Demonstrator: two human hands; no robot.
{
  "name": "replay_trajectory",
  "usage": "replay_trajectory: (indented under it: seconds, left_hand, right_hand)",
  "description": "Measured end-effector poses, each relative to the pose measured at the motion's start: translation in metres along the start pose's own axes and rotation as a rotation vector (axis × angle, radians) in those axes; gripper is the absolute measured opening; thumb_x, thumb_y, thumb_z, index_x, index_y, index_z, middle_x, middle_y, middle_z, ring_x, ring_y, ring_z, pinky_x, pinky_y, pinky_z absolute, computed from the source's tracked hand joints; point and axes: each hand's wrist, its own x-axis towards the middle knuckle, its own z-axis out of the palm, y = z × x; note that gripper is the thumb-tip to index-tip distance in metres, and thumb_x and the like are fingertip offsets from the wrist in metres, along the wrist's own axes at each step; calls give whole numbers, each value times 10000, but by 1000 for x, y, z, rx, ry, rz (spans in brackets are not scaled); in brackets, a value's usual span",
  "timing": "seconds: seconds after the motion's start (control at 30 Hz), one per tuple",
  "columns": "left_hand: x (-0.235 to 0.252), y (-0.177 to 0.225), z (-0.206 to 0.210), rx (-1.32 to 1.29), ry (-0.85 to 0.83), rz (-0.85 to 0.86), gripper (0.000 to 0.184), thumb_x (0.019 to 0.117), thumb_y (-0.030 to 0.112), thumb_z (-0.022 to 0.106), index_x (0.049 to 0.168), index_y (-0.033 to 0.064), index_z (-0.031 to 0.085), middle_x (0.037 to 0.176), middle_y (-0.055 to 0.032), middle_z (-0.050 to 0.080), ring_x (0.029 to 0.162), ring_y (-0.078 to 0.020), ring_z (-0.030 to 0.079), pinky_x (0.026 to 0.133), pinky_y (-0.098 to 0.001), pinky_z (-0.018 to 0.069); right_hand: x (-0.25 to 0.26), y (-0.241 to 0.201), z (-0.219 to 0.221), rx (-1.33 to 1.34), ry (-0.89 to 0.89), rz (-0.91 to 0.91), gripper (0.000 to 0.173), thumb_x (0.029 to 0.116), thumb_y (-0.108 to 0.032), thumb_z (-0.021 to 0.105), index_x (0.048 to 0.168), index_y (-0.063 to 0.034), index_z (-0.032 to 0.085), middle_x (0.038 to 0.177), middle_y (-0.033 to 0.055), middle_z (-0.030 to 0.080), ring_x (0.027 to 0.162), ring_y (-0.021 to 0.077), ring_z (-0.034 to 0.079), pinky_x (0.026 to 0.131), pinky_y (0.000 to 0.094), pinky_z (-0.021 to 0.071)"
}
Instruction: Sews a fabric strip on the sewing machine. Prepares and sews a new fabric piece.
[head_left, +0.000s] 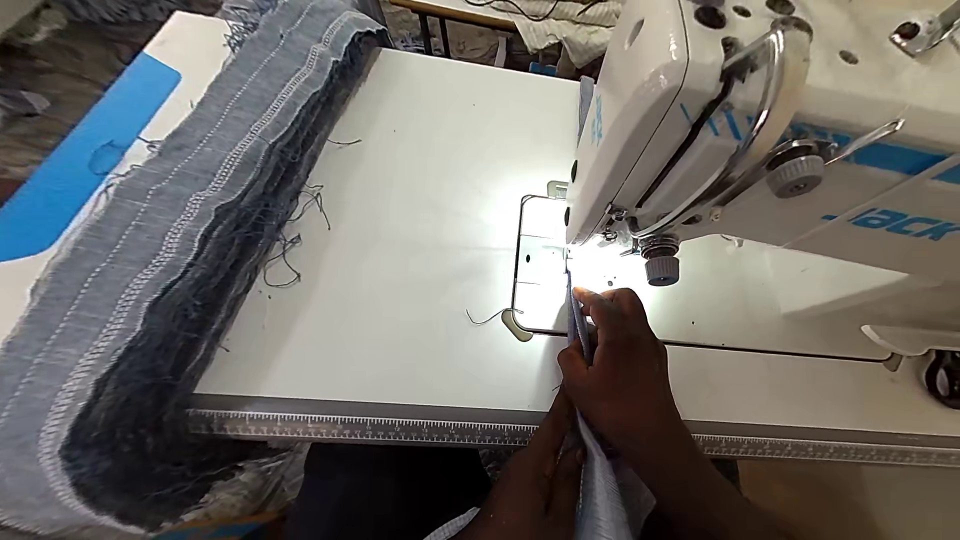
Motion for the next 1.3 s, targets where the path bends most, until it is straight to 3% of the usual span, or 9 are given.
replay_trajectory:
  seconds: [0.3, 0.4, 0.5, 0.57, 0.73, 0.93, 1.03, 1.1, 1.3]
  left_hand:
    - [1, 0, -2, -35, -34, -8, 653, 1091, 123, 467, 1625, -15, 119, 1585, -110, 437, 1346, -86, 544, 1136, -269, 469]
    - [0, 2, -2, -79, 0, -51, 746, 1005, 62, 564, 1628, 35, 154, 1263, -71, 644, 919, -67, 676, 831, -265, 593]
    - [0, 2, -2, 0, -27, -21, 656, 1080, 117, 473, 1627, 1, 130, 1544, -98, 487, 1325, -67, 553, 1128, -261, 469]
    - [1, 0, -2, 9, -25, -3, 644, 1088, 124, 461, 1622, -23, 131, 1605, -118, 409, 1394, -90, 498, 1165, -272, 436]
    - [-1, 2, -2, -2, 7, -63, 645, 1076, 125, 480, 1631, 32, 165, 1459, -88, 559, 1126, -53, 651, 968, -255, 557]
    - [-1, -2, 0, 15, -10, 25, 622, 1088, 111, 459, 1611, -42, 160, 1594, -125, 424, 1392, -90, 501, 1168, -267, 431]
    - [-3, 1, -3, 33, -17, -37, 618, 1093, 146, 463, 1623, 7, 177, 1467, -81, 564, 1156, -41, 650, 1004, -242, 553]
    - [-2, 4, -2, -4, -12, -89, 637, 1081, 142, 470, 1633, 55, 165, 1183, -64, 665, 749, -68, 661, 686, -263, 603]
    - [-3, 7, -4, -29, -26, -88, 607, 1091, 98, 429, 1634, 57, 160, 1417, -66, 595, 987, -93, 727, 866, -304, 646]
  right_hand:
    - [2, 0, 0, -10, -13, 3, 520, 836, -126, 708, 1351, -81, 652, 1115, 68, 574, 821, 147, 605, 629, 306, 535]
    - [2, 0, 1, -3, -6, 3, 527, 827, -111, 721, 1349, -83, 655, 1117, 71, 576, 816, 145, 608, 631, 304, 541]
    - [0, -1, -2, -11, -10, -5, 537, 844, -111, 709, 1375, -74, 634, 1145, 90, 578, 840, 171, 612, 640, 331, 540]
    - [-1, -2, -3, -11, -21, -2, 536, 854, -127, 708, 1382, -81, 626, 1156, 93, 581, 853, 182, 620, 642, 345, 545]
    - [-1, -1, -2, -17, -18, -10, 543, 852, -128, 707, 1386, -77, 625, 1153, 94, 575, 827, 174, 613, 625, 337, 535]
    - [-1, -3, -3, -21, -30, -10, 561, 839, -121, 707, 1391, -67, 619, 1142, 88, 568, 829, 168, 602, 623, 328, 526]
    - [-2, -4, -3, -31, -25, -6, 578, 821, -120, 719, 1387, -62, 621, 1140, 95, 573, 818, 177, 604, 615, 341, 524]
    - [-2, -3, -2, -21, -19, -9, 583, 823, -117, 725, 1393, -72, 617, 1140, 87, 567, 806, 164, 604, 609, 325, 527]
    - [-3, -2, -2, -7, -13, -17, 567, 848, -111, 711, 1405, -75, 613, 1158, 91, 562, 816, 160, 600, 620, 320, 530]
